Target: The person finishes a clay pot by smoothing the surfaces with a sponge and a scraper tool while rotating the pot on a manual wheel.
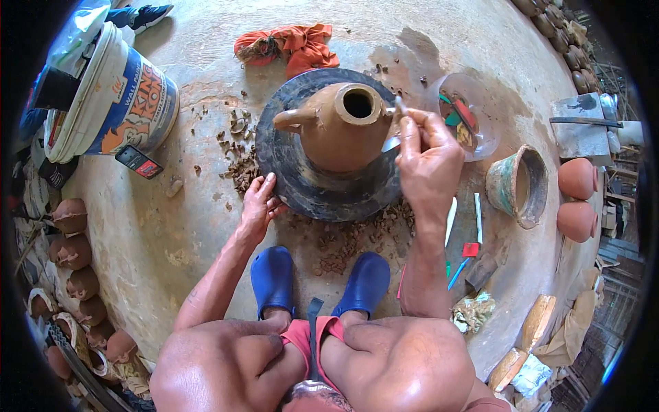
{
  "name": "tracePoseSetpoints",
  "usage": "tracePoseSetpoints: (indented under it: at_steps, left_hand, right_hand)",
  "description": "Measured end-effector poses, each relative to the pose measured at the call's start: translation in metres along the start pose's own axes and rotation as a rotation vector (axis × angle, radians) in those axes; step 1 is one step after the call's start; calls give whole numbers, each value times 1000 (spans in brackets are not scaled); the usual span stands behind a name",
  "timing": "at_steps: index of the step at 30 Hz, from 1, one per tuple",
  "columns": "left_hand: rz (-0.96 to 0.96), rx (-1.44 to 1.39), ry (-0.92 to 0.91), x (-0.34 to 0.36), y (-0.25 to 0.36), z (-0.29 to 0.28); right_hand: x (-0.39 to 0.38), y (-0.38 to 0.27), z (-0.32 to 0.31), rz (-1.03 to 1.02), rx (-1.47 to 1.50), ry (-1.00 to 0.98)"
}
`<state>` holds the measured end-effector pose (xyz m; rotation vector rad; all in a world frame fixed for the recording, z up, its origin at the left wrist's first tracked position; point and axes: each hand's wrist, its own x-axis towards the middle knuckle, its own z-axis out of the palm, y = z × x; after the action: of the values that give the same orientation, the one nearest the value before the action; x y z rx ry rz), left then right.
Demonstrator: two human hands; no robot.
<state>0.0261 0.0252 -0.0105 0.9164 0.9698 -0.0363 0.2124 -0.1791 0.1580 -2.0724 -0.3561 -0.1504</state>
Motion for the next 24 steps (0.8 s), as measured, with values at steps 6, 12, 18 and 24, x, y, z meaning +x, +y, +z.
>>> tracePoseSetpoints:
  at_steps: [6, 12, 18, 24]
  left_hand:
    - [-35, 35, -71, -7, -19, -2]
    - [-63, 33, -54, -20, -33, 9]
    - [-102, 42, -139, -34, -37, 21]
    - [-54, 4, -89, -24, -24, 14]
  right_hand:
    - [-5, -7, 17, -218, -170, 23]
    - [1, -14, 18, 161, 429, -77]
    - [1, 2, 0, 166, 397, 160]
    - [-5, 36, 0, -94, 65, 194]
